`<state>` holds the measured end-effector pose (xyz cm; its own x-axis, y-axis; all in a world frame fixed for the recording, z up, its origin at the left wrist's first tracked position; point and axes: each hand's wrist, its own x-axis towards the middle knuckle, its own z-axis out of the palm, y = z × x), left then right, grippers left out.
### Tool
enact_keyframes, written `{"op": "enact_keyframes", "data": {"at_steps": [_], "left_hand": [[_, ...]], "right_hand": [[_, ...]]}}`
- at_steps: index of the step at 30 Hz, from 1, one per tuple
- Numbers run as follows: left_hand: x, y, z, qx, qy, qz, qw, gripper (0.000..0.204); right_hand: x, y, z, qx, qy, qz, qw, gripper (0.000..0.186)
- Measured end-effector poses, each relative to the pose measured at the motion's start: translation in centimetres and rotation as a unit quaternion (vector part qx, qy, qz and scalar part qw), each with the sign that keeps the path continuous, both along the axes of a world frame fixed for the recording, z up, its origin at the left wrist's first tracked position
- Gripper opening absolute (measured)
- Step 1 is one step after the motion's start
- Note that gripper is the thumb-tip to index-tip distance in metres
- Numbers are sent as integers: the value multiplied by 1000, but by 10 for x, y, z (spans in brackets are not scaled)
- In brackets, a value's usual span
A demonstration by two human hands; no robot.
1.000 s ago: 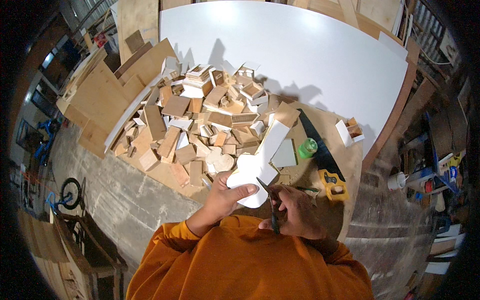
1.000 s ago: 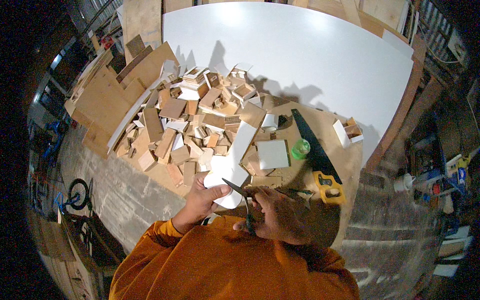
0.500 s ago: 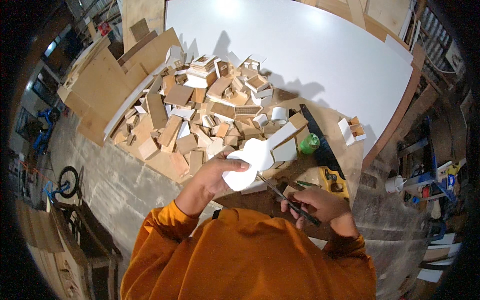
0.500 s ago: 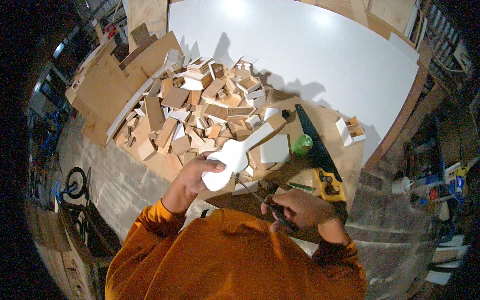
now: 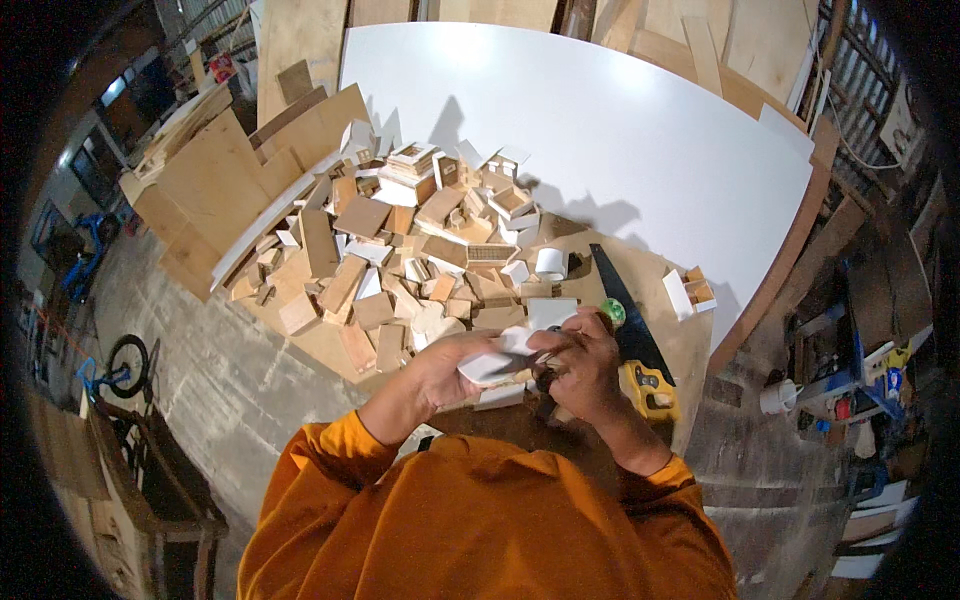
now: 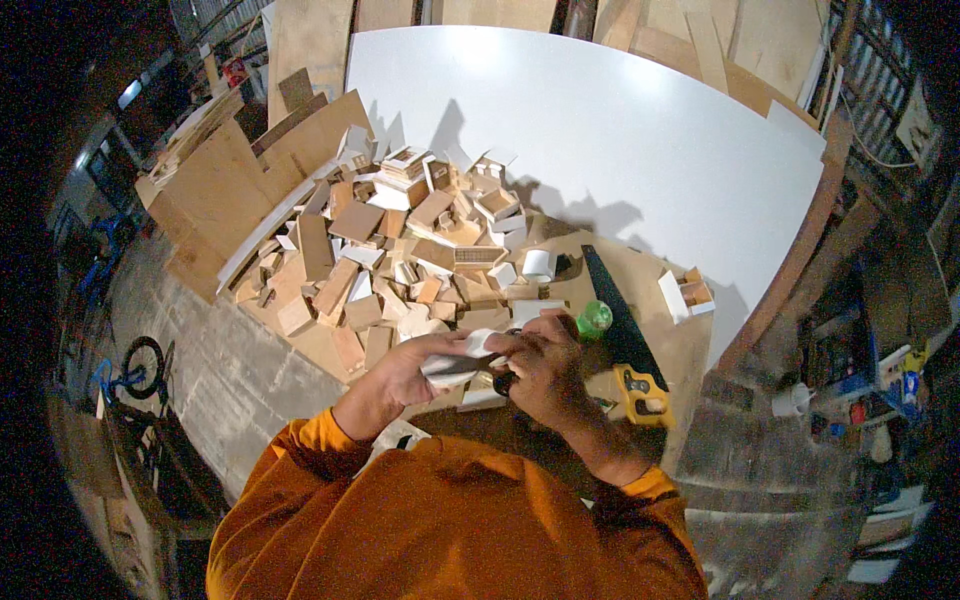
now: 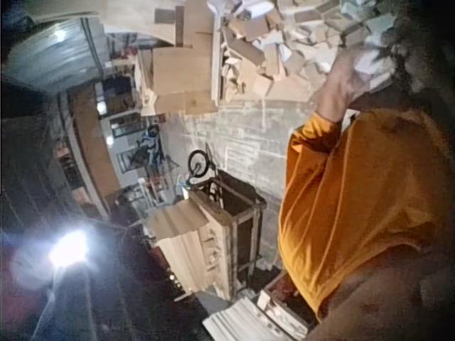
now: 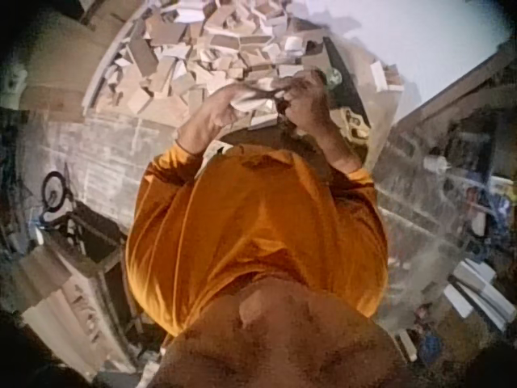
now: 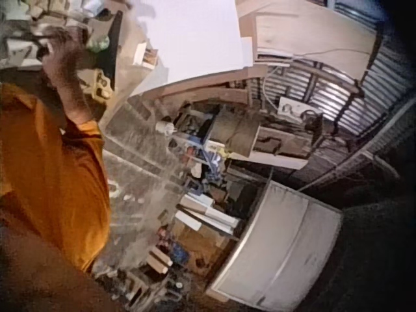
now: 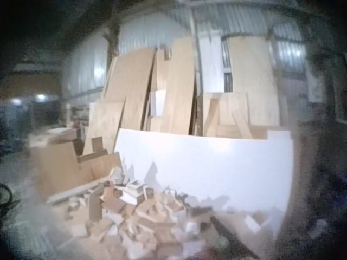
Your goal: The person cuts small wooden components using scissors and applies glue with a brush to assemble a miniature ukulele model.
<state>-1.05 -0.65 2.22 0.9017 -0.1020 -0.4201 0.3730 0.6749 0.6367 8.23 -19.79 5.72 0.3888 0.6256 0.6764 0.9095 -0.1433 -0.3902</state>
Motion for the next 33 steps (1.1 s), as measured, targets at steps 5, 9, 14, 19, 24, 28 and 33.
{"op": "enact_keyframes", "data": {"at_steps": [5,9,14,19,24,28,33], "left_hand": [[-9,29,-10,26,-182,-18,983,69],[-14,-14,9,323,-198,132,916,43],[-4,-30,16,230,-163,136,950,23],[-10,-25,15,173,-159,192,953,22],[-9,-25,25,151,-201,221,942,24],[-11,-25,25,176,-203,218,938,27],[-10,-28,30,163,-212,209,940,26]], "right_hand": [[2,7,-13,181,487,18,854,32],[-6,19,-20,252,550,31,796,34],[-10,22,-34,196,514,25,835,35],[-8,-16,-6,-18,405,24,914,30],[-19,-42,-6,-113,313,99,938,50],[-26,-42,-5,-147,310,107,933,53],[-34,-34,2,-107,323,88,936,48]]}}
